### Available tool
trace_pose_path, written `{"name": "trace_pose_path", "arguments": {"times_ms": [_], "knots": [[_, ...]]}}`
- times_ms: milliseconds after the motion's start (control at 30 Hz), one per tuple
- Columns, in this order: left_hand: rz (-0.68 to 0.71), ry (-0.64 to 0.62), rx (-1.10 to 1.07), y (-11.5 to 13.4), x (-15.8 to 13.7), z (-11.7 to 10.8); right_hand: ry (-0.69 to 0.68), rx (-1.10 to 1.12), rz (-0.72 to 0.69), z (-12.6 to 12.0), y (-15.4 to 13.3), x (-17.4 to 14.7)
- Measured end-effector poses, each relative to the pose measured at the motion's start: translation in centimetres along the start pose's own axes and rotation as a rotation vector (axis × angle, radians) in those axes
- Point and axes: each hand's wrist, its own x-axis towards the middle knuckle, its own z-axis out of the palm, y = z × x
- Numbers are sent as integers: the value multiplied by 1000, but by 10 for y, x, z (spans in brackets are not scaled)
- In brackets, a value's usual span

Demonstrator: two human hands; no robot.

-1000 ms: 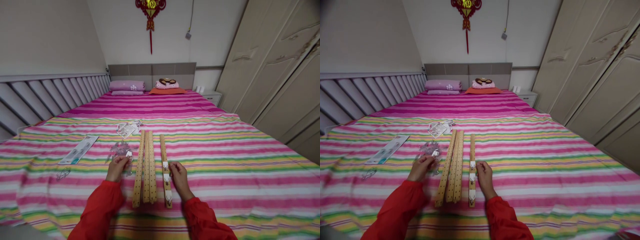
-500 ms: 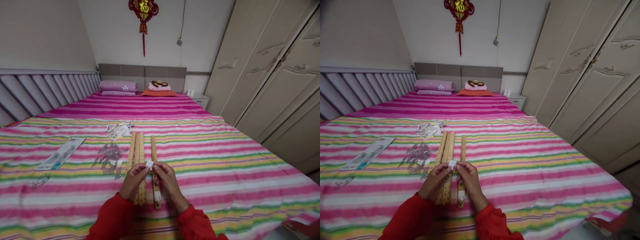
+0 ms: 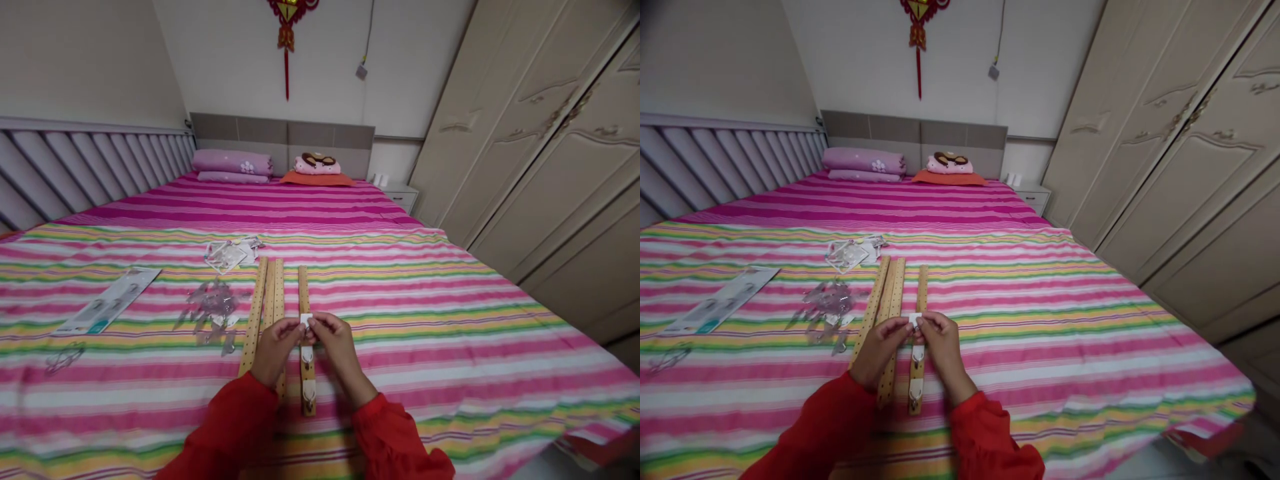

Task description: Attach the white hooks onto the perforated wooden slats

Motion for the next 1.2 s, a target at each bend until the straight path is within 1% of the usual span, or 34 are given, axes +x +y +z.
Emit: {"name": "trace_pose_path", "arguments": {"times_ms": [133,300,467,567,733,867,1033,1200], "knots": [[-39,8,-18,-4,25,1,51,6,16,-4,5,19],[-79,80,17,-5,52,4,61,-75,53,-9,11,43],[-157,165,34,-5,64,7,81,-108,67,-10,25,59],[-180,196,87,-7,68,9,110,-101,91,-10,35,64],[-166,188,202,-12,75,10,131,-110,108,-10,44,68],[-108,167,302,-18,80,8,152,-126,118,-11,48,70],[-47,166,368,-27,85,6,177,-148,120,-12,53,71],[-59,179,382,-30,87,6,196,-162,125,-12,57,74]]}}
